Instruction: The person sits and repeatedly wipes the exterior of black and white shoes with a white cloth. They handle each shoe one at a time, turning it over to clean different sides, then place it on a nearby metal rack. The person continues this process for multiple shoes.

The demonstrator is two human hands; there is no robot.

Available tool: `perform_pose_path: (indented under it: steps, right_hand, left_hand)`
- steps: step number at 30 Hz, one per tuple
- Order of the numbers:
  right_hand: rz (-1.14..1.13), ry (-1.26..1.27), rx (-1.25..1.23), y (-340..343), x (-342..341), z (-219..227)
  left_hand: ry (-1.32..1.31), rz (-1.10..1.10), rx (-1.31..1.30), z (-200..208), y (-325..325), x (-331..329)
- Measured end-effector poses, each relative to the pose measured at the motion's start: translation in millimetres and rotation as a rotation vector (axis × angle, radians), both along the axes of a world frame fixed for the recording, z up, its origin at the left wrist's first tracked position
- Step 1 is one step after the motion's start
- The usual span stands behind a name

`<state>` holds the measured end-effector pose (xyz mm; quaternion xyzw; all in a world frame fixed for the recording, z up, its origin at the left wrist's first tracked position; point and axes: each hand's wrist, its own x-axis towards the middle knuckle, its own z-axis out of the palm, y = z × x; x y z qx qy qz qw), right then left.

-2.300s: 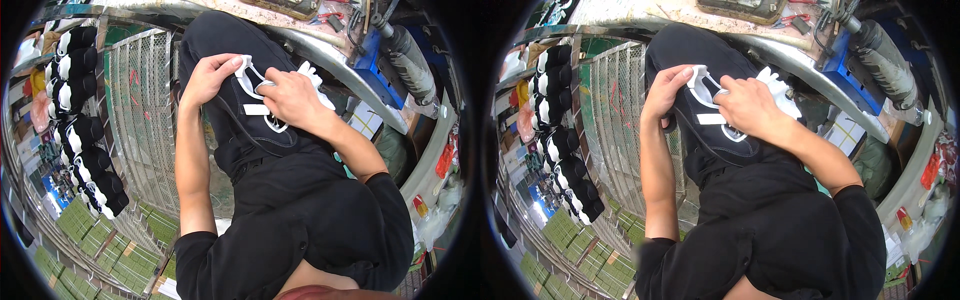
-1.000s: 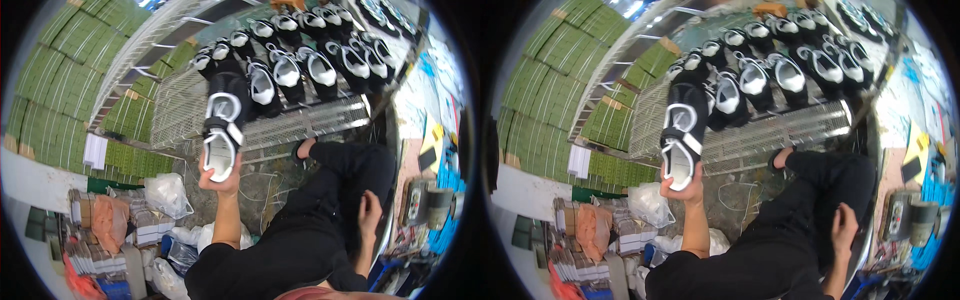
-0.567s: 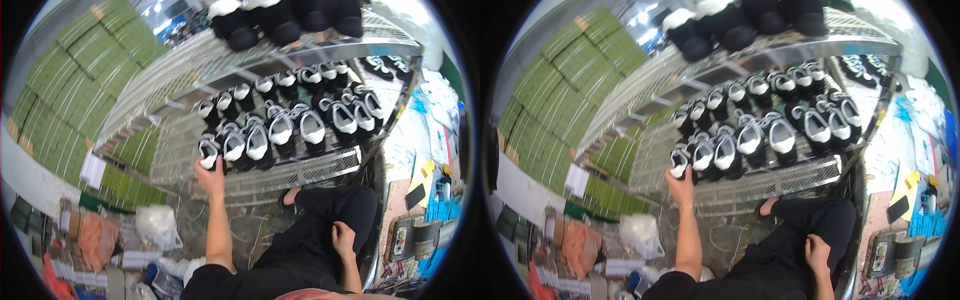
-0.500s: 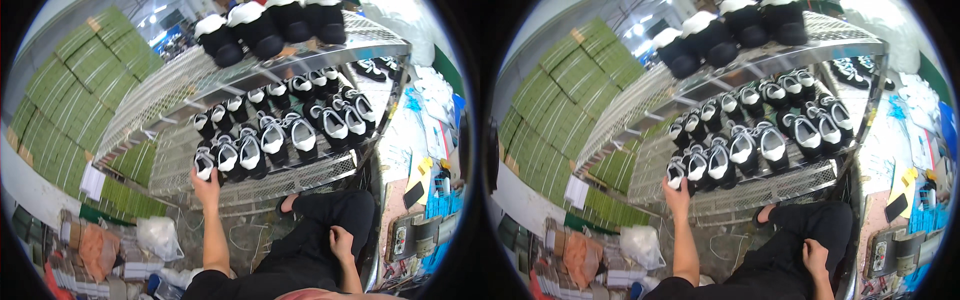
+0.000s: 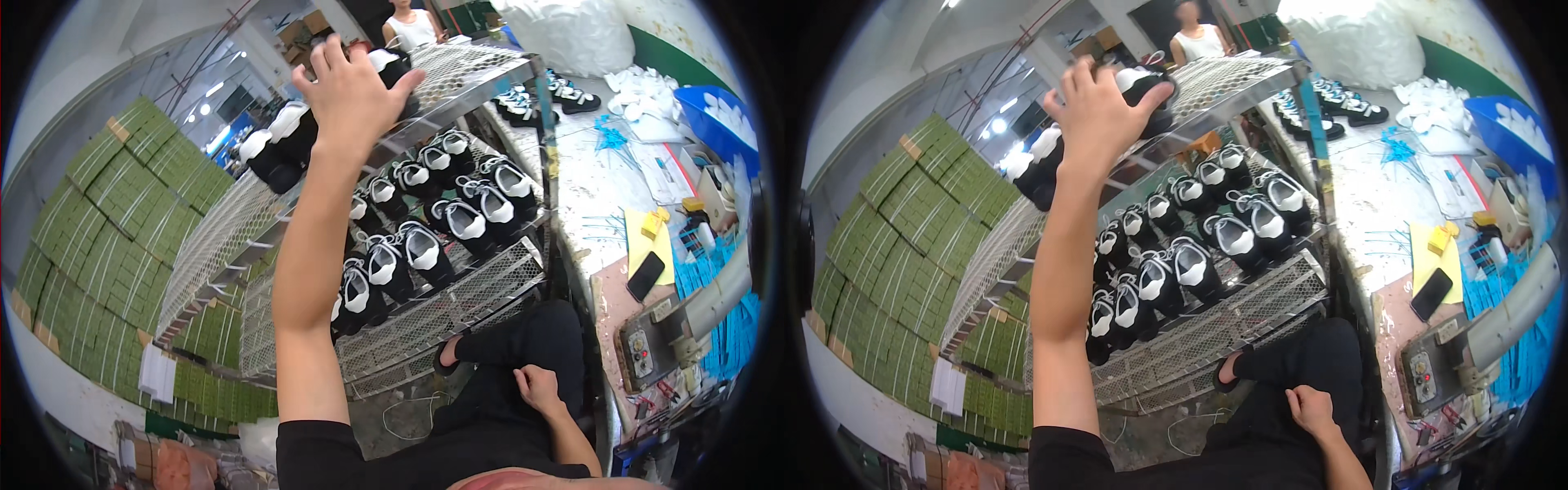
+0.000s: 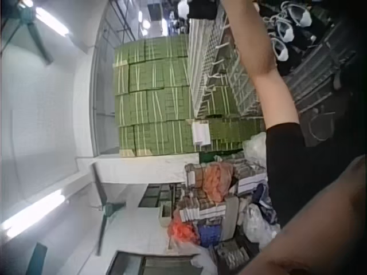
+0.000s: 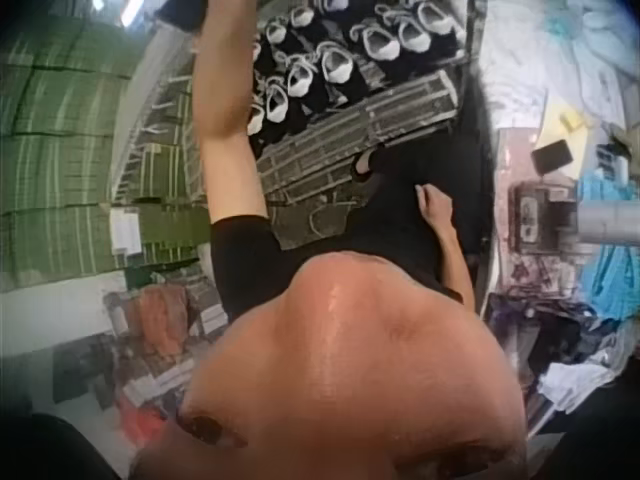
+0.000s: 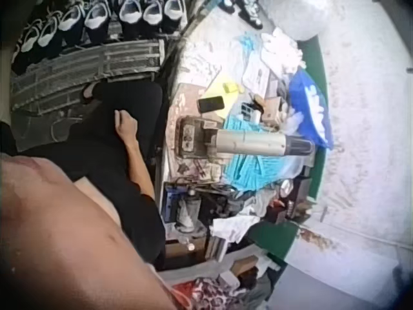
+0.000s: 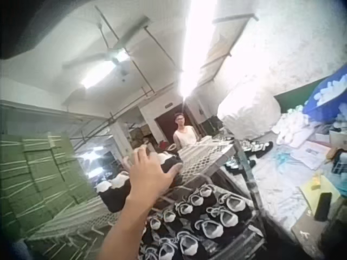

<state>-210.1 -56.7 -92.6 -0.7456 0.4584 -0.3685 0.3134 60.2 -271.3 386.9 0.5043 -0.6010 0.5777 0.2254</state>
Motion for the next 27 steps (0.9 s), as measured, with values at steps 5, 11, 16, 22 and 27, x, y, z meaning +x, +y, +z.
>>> perform_pose_path:
  steps: [5,11,16,22,27]
  right_hand:
    - [-0.019,-0.053,-0.016,7.5,-11.5,-3.8]
    - [-0.008,-0.100,0.054,-2.7,-18.1,-6.0]
    - [-0.042,-0.456,0.307,-15.7,-25.6,16.2]
    - [-0.090,-1.026,0.480,-19.7,-91.7,59.0]
    - [-0.151,-1.302,0.321,10.0,-136.5,75.2]
  left_hand:
    - [0.199,-0.468,0.256,-1.6,-5.5,-5.0]
    - [0.237,-0.766,0.186,-53.7,68.8,-13.5]
    - [0.317,-0.985,0.430,-139.5,111.6,-29.7]
    - [0.517,-1.245,0.802,-284.0,150.4,-58.3]
    - [0.737,-1.450,1.196,-380.0,180.8,-92.3]
